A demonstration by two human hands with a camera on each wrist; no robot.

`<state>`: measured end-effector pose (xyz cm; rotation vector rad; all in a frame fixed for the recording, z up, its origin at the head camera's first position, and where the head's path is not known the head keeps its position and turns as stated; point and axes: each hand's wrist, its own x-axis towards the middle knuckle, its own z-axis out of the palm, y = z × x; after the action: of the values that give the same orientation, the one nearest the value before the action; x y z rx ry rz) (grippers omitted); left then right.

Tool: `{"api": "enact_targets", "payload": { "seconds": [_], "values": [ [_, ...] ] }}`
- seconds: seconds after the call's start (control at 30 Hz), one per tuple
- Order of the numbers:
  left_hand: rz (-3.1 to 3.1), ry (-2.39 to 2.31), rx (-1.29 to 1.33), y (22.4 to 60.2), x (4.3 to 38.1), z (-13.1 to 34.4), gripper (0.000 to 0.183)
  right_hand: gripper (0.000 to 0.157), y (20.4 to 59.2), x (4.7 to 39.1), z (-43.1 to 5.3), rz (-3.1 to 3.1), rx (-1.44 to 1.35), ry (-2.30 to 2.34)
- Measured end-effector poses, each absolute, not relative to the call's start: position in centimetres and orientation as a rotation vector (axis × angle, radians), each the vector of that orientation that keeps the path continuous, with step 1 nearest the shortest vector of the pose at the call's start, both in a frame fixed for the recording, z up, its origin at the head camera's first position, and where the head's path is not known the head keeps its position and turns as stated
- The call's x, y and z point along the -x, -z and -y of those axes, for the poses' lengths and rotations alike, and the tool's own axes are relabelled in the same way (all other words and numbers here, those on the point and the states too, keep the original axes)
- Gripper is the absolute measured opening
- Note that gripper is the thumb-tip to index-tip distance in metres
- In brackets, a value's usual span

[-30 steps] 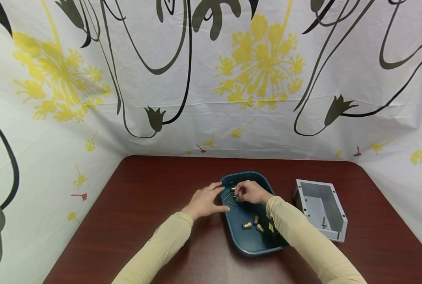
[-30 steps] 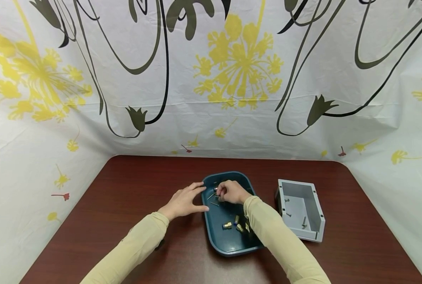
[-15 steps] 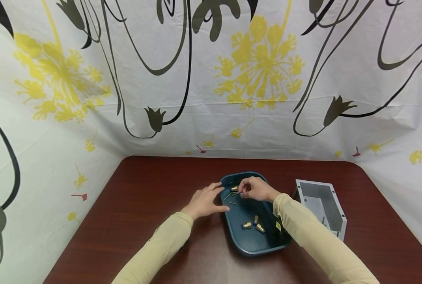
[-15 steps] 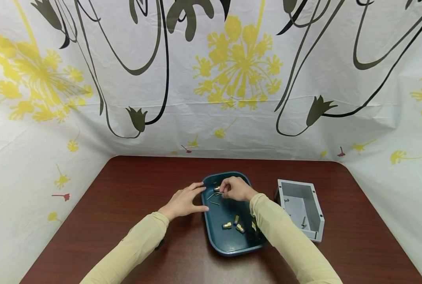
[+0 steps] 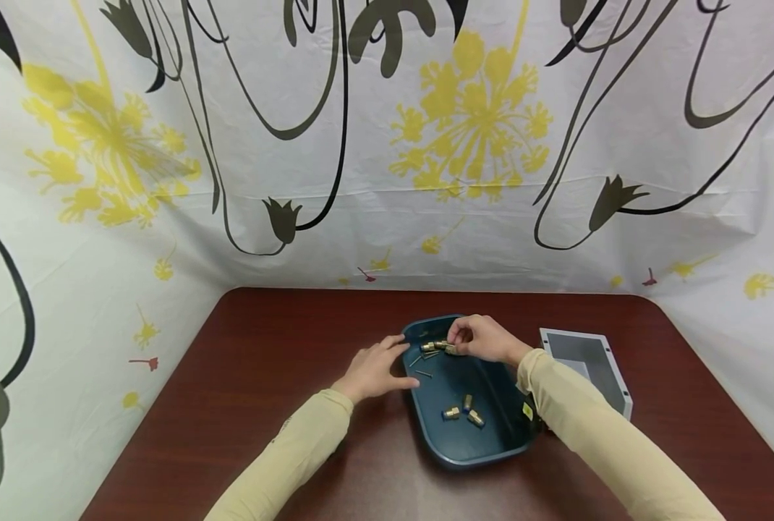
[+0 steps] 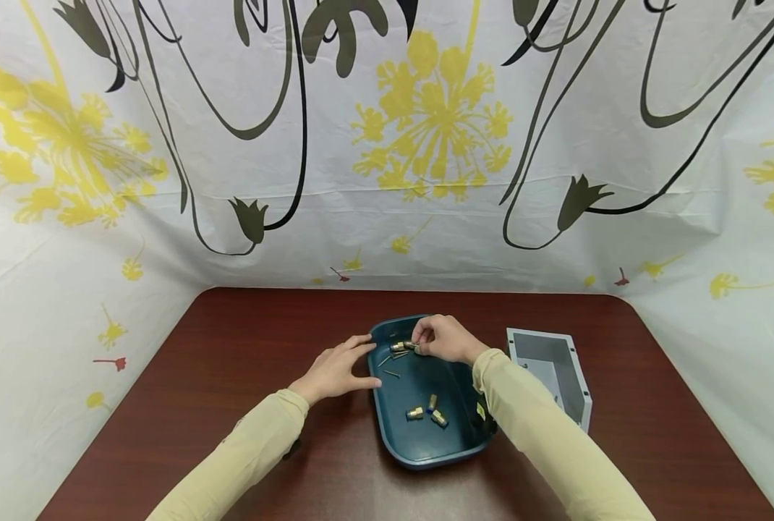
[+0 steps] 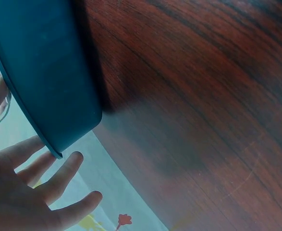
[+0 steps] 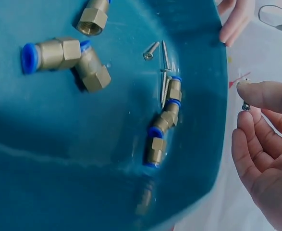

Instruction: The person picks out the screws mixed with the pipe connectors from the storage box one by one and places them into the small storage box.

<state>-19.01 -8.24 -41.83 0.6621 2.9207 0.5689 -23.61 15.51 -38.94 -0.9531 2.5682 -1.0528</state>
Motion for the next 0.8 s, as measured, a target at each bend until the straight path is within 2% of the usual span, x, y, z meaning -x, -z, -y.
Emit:
{"api": "enact_targets", "payload": {
  "seconds": [0.8],
  "values": [
    [-2.908,-0.598,-0.68,42.0,18.9,8.4,0.072,0.008,37.4,23.0,-20.9,-2.695,0.822,1.025]
  ]
}}
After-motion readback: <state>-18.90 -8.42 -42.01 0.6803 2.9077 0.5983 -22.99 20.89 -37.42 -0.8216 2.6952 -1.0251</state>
